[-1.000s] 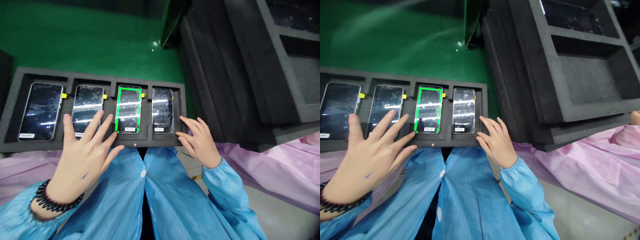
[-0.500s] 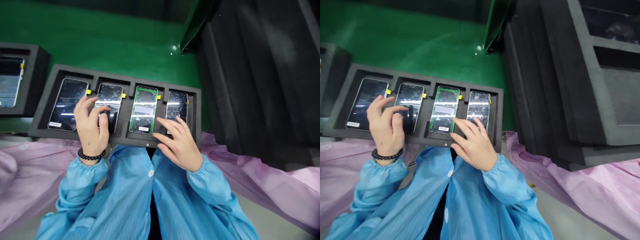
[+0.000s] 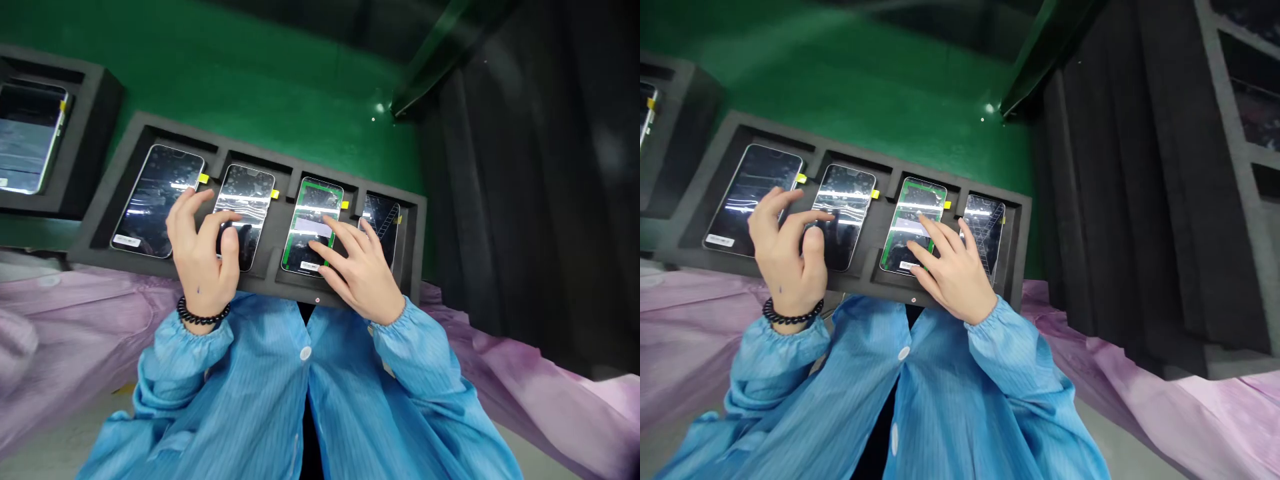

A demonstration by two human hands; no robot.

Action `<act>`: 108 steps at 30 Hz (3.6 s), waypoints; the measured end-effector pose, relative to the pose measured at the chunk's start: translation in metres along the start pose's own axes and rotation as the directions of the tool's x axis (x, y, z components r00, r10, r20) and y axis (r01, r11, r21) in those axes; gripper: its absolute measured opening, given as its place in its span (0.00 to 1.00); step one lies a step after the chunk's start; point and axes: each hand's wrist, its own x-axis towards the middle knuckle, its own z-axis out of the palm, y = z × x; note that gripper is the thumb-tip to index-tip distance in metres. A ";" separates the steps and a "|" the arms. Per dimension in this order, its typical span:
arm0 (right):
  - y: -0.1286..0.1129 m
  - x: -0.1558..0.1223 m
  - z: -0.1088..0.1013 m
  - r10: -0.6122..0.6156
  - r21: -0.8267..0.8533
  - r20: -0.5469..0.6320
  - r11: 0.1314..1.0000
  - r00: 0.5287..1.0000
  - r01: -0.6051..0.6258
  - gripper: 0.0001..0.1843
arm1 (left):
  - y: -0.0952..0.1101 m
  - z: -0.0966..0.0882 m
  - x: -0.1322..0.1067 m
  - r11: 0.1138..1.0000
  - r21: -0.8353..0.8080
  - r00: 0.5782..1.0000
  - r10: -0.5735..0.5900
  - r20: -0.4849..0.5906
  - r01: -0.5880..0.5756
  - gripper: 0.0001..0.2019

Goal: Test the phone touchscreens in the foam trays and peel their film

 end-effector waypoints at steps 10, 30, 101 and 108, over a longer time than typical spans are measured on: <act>0.014 -0.010 -0.008 0.103 0.030 -0.082 0.994 0.991 -0.101 0.21 | -0.002 0.001 0.001 0.998 -0.060 0.999 0.020 -0.030 -0.021 0.17; -0.014 0.010 0.005 -0.237 0.080 -0.017 0.968 0.971 0.238 0.16 | -0.005 0.000 0.000 0.997 -0.065 0.999 0.028 -0.033 -0.030 0.13; 0.102 -0.032 -0.013 0.358 -0.171 -0.254 0.898 0.899 -0.406 0.21 | -0.004 0.005 -0.001 0.997 -0.078 0.999 -0.028 -0.034 0.025 0.10; 0.102 -0.031 -0.010 0.372 -0.159 -0.204 0.900 0.905 -0.406 0.23 | -0.006 0.006 -0.002 0.997 -0.075 0.999 -0.026 -0.045 0.022 0.10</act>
